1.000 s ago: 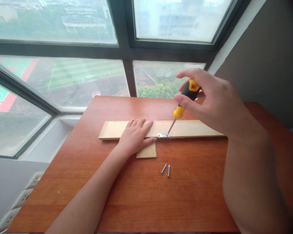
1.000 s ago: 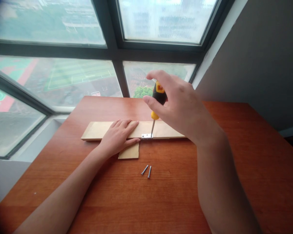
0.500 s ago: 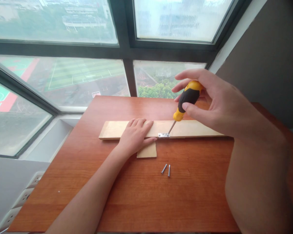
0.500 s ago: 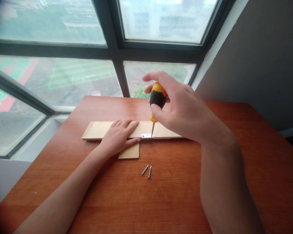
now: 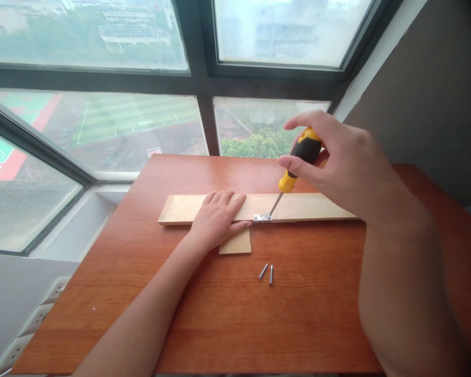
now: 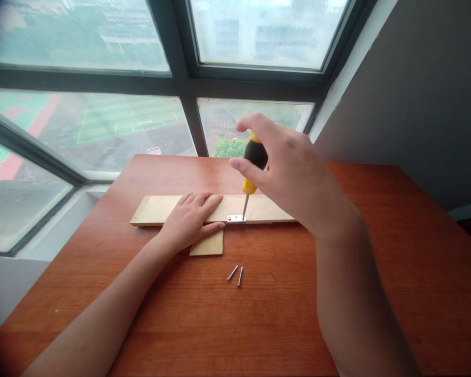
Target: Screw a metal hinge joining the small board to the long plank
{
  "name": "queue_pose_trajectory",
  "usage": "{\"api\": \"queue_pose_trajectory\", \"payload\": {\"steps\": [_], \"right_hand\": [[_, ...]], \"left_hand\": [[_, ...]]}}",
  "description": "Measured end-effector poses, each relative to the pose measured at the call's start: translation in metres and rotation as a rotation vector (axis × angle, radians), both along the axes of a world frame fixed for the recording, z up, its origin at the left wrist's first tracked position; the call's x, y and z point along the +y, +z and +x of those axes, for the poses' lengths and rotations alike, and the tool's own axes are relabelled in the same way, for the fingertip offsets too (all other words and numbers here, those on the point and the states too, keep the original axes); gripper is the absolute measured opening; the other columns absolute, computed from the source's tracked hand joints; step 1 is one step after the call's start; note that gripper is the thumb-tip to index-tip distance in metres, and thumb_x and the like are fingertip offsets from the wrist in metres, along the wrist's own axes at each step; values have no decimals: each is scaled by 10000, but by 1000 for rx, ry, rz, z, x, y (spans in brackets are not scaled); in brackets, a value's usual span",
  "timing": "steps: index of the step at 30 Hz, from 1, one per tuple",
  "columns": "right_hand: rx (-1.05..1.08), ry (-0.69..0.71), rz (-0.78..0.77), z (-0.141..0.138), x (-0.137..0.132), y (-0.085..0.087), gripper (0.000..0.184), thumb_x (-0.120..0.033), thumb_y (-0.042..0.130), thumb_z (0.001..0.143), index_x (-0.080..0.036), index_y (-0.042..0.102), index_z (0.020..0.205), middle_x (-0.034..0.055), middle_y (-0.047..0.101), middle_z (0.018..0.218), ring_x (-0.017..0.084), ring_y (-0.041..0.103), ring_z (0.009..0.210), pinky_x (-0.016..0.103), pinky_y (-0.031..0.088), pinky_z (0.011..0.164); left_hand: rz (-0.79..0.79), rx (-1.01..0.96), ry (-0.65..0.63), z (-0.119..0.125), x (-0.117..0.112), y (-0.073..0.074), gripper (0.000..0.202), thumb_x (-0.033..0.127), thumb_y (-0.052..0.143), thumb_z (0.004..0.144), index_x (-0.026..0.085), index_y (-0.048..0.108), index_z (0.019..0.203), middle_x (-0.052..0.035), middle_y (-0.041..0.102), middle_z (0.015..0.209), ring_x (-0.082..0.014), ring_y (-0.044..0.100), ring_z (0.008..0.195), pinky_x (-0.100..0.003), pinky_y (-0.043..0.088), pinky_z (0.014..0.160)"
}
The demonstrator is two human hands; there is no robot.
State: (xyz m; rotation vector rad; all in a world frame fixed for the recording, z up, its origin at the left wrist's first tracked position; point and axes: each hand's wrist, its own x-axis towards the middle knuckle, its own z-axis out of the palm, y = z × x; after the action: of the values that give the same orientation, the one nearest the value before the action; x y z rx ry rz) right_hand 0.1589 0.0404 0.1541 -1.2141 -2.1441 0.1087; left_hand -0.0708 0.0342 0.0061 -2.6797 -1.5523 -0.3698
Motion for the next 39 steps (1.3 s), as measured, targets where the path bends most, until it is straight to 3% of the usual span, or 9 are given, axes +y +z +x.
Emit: {"api": "queue_pose_trajectory", "payload": {"steps": [5,11,16,21,25,27,32,36,39], "right_hand": [[64,145,-157,0,-2,-1,556,-262,557,831,-304,442,1373,29,635,1200,212,648,929,359,547,778],[-21,-25,1,1,1,-2,455,-344,619,811,-266,570,1257,28,679,989,231,652,841,403,531,793],[-8,68,-78,0,-2,3,542,-255,560,843,-273,474,1379,39,652,1168,212,649,901,356,527,805],[-46,-92,44,0,-1,2,442,-387,668,793,-252,624,1212,37,699,959,248,659,808,422,517,790],[71,74,-100,-1,1,1,512,-320,610,830,-279,523,1333,41,660,1150,230,647,931,377,537,798],[84,130,-121,-1,1,0,525,-278,602,828,-293,510,1344,24,662,1111,210,643,910,356,542,784],[-4,-25,-11,-2,2,-1,452,-344,624,812,-250,571,1251,44,663,1019,238,618,912,424,504,856],[51,143,-191,2,-1,0,580,-243,566,823,-295,419,1382,30,615,1201,205,618,983,362,513,865],[20,96,-125,1,-1,-1,508,-271,594,820,-305,491,1316,10,655,1088,217,642,930,380,517,851]], "left_hand": [[-1,2,-3,0,0,0,627,609,518,859,219,463,1347,-134,534,1272,-299,482,1159,-436,343,1028],[-3,9,-8,0,0,-1,631,608,509,864,209,459,1351,-134,535,1267,-298,478,1163,-434,340,1030],[1,23,-3,0,0,-1,653,644,464,868,203,468,1349,-139,534,1266,-301,481,1151,-434,346,1023],[6,21,1,0,0,0,653,647,457,869,206,470,1350,-139,540,1256,-301,484,1147,-428,349,1019],[7,18,4,0,0,0,648,654,453,867,217,471,1345,-131,540,1253,-296,487,1146,-424,348,1021],[11,21,6,0,0,0,646,655,451,868,220,471,1344,-130,538,1256,-296,489,1142,-425,349,1019],[6,20,2,0,0,-1,647,652,456,868,214,470,1344,-131,539,1254,-297,481,1148,-427,350,1014],[4,19,-3,-1,0,0,645,651,452,870,213,472,1344,-134,539,1260,-298,478,1150,-430,350,1014],[4,23,-2,0,0,0,644,643,465,869,215,466,1349,-130,537,1263,-297,478,1153,-429,347,1018]]}}
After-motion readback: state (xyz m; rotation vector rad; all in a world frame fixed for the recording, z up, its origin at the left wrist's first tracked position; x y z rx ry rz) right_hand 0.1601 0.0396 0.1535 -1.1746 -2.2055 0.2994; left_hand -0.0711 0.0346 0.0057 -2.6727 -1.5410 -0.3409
